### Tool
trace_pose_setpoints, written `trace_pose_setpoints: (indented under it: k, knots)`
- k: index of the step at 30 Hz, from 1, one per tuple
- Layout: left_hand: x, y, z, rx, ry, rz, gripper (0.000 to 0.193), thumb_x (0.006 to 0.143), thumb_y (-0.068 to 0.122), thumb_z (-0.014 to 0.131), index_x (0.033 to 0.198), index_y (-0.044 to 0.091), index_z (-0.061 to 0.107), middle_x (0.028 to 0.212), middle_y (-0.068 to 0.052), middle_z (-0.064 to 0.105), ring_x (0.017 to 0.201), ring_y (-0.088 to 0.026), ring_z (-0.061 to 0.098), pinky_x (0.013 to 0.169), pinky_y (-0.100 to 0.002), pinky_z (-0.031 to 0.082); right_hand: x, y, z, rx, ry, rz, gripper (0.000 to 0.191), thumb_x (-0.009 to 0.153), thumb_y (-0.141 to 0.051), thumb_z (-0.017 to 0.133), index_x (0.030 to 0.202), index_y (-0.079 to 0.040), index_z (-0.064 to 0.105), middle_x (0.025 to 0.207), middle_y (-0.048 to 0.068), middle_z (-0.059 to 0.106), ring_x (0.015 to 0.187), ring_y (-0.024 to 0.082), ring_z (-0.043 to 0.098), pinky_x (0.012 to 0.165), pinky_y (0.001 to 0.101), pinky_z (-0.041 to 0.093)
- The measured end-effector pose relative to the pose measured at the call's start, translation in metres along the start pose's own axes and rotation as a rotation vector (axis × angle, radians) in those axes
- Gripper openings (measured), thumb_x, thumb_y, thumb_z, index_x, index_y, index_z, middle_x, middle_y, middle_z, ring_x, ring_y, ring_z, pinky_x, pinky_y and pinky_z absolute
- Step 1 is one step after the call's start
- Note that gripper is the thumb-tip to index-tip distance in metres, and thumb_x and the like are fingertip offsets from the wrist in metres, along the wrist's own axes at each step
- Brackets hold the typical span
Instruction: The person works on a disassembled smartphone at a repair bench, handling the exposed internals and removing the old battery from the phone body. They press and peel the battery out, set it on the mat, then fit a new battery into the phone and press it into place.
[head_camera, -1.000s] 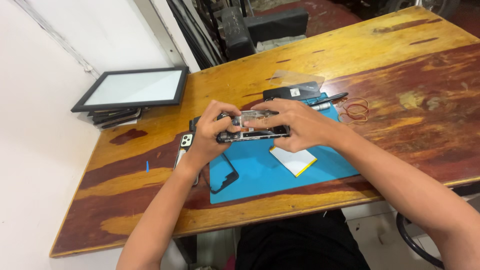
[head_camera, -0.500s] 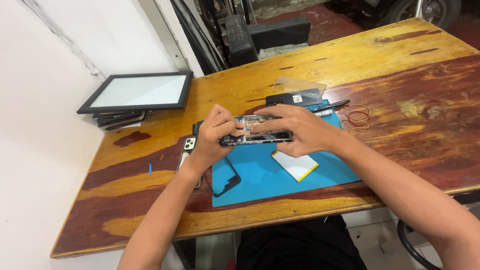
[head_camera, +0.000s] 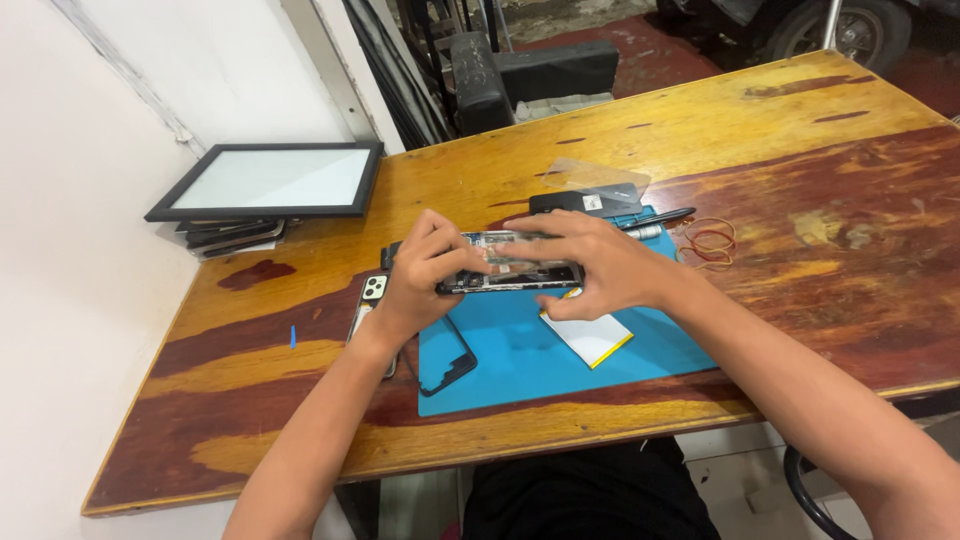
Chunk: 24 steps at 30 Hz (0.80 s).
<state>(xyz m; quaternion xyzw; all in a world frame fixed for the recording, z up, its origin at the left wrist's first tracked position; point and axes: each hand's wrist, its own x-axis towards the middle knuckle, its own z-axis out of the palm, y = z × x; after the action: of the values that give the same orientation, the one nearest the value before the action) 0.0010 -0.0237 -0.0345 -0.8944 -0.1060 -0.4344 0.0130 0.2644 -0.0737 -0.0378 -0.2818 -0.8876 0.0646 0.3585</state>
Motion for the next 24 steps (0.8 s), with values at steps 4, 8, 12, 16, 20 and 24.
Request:
trace_pose_setpoints:
  k: [4,8,12,16,20,24]
  knots:
    - [-0.003,-0.006,-0.001,0.048,0.027,0.039,0.042,0.055,-0.008,0.082,0.091,0.012,0.075,0.089,-0.001,0.063,0.092,-0.026,0.054,0.075,-0.037,0.049,0.001,0.004,-0.006,0.052,0.028,0.034,0.063,0.069,-0.028,0.086,0.126,-0.006,0.07,0.142,0.019,0.062,0.122,0.035,0.063,0.1,0.046,0.05]
    - [-0.007,-0.011,-0.001,0.084,0.04,0.014,0.041,0.055,-0.009,0.081,0.09,0.011,0.075,0.09,-0.001,0.064,0.093,-0.026,0.054,0.076,-0.037,0.05,0.001,0.01,-0.006,0.097,0.072,0.07,0.045,0.071,-0.026,0.087,0.108,-0.005,0.07,0.142,0.016,0.063,0.124,0.032,0.064,0.101,0.0439,0.051]
    - [-0.008,-0.013,0.0,0.116,0.051,0.018,0.04,0.054,-0.009,0.081,0.088,0.011,0.074,0.089,-0.001,0.064,0.092,-0.026,0.054,0.076,-0.039,0.049,0.001,0.013,-0.004,0.073,0.069,0.054,0.028,0.075,-0.021,0.087,0.092,-0.006,0.07,0.142,0.014,0.063,0.125,0.033,0.063,0.102,0.044,0.05]
    - [-0.006,-0.014,0.001,0.068,0.085,-0.016,0.038,0.059,-0.009,0.082,0.091,0.01,0.074,0.091,-0.001,0.064,0.093,-0.026,0.054,0.077,-0.037,0.049,0.001,0.012,-0.005,0.084,0.067,0.01,0.02,0.079,-0.019,0.086,0.085,-0.006,0.072,0.141,0.013,0.062,0.124,0.032,0.061,0.102,0.0453,0.047]
    - [-0.002,-0.013,0.001,0.012,0.112,-0.062,0.033,0.063,-0.009,0.082,0.089,0.01,0.074,0.092,-0.002,0.066,0.094,-0.026,0.057,0.079,-0.037,0.049,0.002,0.01,-0.003,0.144,0.065,0.046,0.021,0.081,-0.018,0.084,0.076,-0.006,0.068,0.141,0.011,0.064,0.12,0.028,0.06,0.1,0.0433,0.049]
    - [-0.002,-0.014,0.012,-0.095,0.283,-0.112,0.041,0.073,-0.007,0.083,0.107,0.009,0.066,0.11,-0.008,0.067,0.109,-0.025,0.064,0.094,-0.035,0.054,0.001,0.01,0.003,0.274,0.113,0.118,0.025,0.084,-0.017,0.082,0.075,-0.006,0.062,0.141,0.009,0.064,0.125,0.028,0.059,0.101,0.0417,0.048]
